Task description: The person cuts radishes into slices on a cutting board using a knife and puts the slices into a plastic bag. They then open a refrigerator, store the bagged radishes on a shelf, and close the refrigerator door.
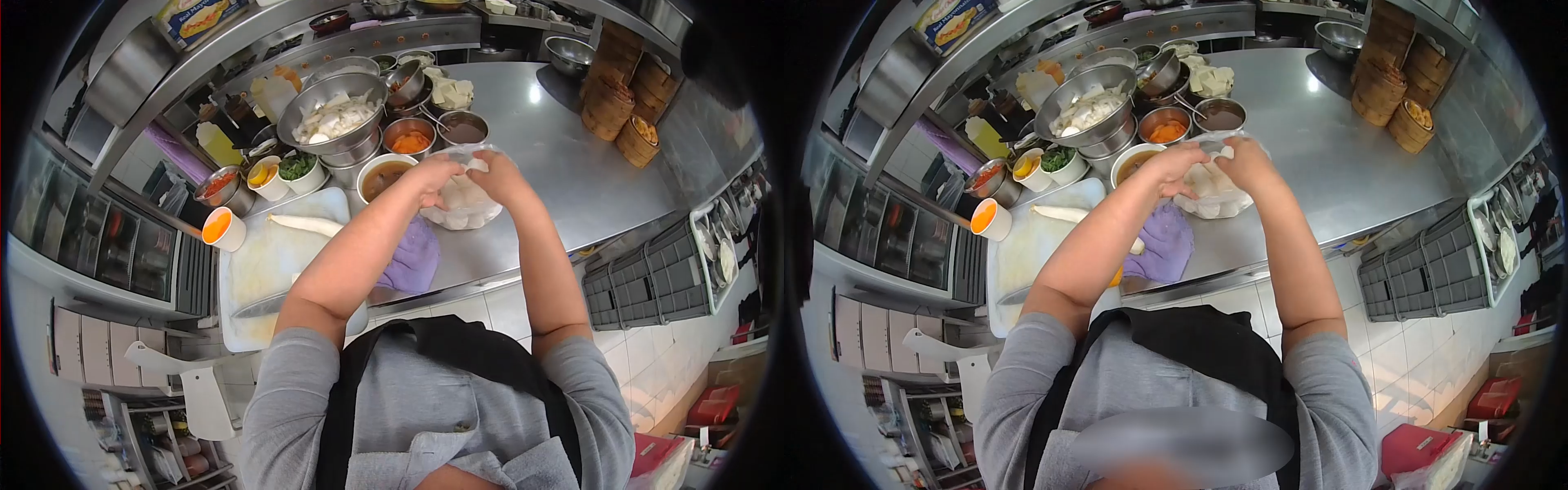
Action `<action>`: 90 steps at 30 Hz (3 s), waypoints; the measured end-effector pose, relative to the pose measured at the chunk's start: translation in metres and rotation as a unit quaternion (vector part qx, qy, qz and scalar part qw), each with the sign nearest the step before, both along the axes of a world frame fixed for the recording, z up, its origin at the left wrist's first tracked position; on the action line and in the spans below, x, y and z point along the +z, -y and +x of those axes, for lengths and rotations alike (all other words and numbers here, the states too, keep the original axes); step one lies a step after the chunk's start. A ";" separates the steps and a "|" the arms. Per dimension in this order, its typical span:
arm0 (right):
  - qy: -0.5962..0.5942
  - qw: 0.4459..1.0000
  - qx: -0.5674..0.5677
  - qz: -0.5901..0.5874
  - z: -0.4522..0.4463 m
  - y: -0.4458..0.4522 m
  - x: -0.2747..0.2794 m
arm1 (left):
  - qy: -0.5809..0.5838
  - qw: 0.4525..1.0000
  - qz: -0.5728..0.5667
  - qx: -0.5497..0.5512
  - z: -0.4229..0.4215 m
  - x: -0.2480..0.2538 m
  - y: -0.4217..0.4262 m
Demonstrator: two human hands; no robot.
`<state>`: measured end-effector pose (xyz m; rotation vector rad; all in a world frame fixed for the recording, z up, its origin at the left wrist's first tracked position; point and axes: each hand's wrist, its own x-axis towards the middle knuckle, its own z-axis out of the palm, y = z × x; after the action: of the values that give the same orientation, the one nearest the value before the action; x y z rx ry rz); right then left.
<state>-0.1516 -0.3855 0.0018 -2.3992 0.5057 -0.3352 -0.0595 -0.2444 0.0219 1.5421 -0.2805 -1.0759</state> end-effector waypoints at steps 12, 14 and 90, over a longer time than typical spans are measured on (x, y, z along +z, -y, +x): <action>-0.018 0.981 0.008 -0.193 0.018 -0.015 0.008 | 0.036 0.998 -0.043 -0.039 0.017 0.035 -0.026; 0.065 0.986 0.061 -0.142 0.017 -0.006 0.007 | 0.088 0.987 -0.071 -0.112 0.027 0.037 -0.042; 0.076 0.846 0.483 -0.211 -0.014 -0.273 -0.073 | 0.725 0.642 0.235 -0.088 0.027 -0.018 -0.262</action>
<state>-0.1653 -0.1127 -0.0711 -2.6501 -0.9469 -0.1734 -0.0324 0.0174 0.0038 2.6252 -1.3321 0.3094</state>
